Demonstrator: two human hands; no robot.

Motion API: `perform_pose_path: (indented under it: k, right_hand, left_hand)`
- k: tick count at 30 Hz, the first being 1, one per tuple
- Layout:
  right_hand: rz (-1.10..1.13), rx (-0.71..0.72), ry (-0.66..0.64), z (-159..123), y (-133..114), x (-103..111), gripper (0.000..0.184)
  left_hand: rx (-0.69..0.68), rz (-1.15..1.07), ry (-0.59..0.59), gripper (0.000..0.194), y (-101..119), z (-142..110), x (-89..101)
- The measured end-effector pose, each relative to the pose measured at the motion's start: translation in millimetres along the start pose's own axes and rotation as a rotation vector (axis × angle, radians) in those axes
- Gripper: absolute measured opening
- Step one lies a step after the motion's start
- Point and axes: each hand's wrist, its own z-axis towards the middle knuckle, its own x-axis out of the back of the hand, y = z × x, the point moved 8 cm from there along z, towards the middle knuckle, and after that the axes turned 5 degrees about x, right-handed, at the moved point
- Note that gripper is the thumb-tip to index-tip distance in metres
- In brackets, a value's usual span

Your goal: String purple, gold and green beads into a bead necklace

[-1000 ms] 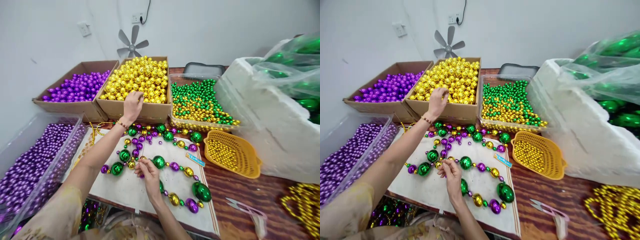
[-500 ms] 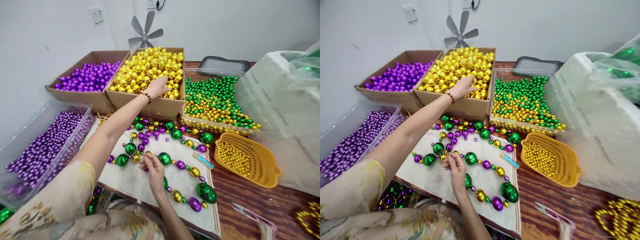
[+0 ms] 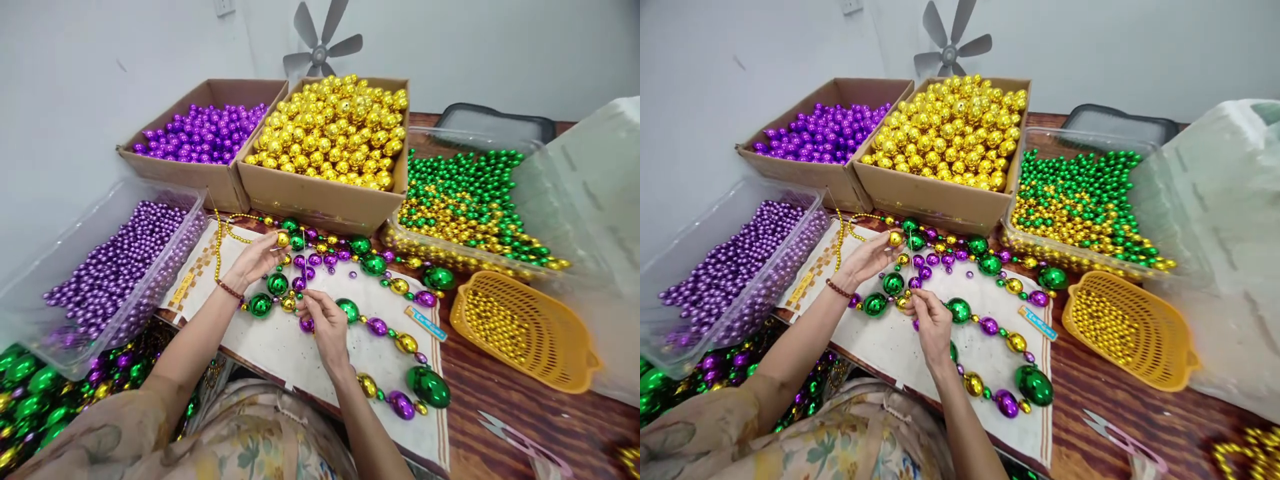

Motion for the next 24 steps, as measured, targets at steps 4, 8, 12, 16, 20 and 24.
perform_pose_path:
  k: [4,8,12,16,20,24]
  right_hand:
    - [-0.082,0.052,-0.024,-1.6,-4.5,-4.1,0.018]
    - [-0.159,0.116,-0.072,-4.1,-9.7,-7.9,0.019]
    - [-0.240,0.155,-0.107,-6.8,-8.1,-8.8,0.021]
    - [-0.288,0.170,-0.106,-9.1,-3.2,-7.4,0.022]
    - [-0.305,0.164,-0.097,-10.2,-1.1,-6.6,0.023]
    - [-0.304,0.127,-0.082,-10.5,0.4,-6.4,0.023]
  left_hand:
    - [-0.003,-0.124,0.020,0.017,-6.0,-8.9,8.9]
    - [-0.012,-0.230,0.056,0.015,-2.5,-9.1,11.6]
    - [0.004,-0.259,0.060,0.019,-0.3,-6.2,13.4]
    - [0.009,-0.276,0.056,0.019,0.3,-5.9,12.6]
    - [0.019,-0.268,0.064,0.019,-0.9,-6.0,11.7]
    - [-0.005,-0.214,0.082,0.018,-0.5,-7.3,13.3]
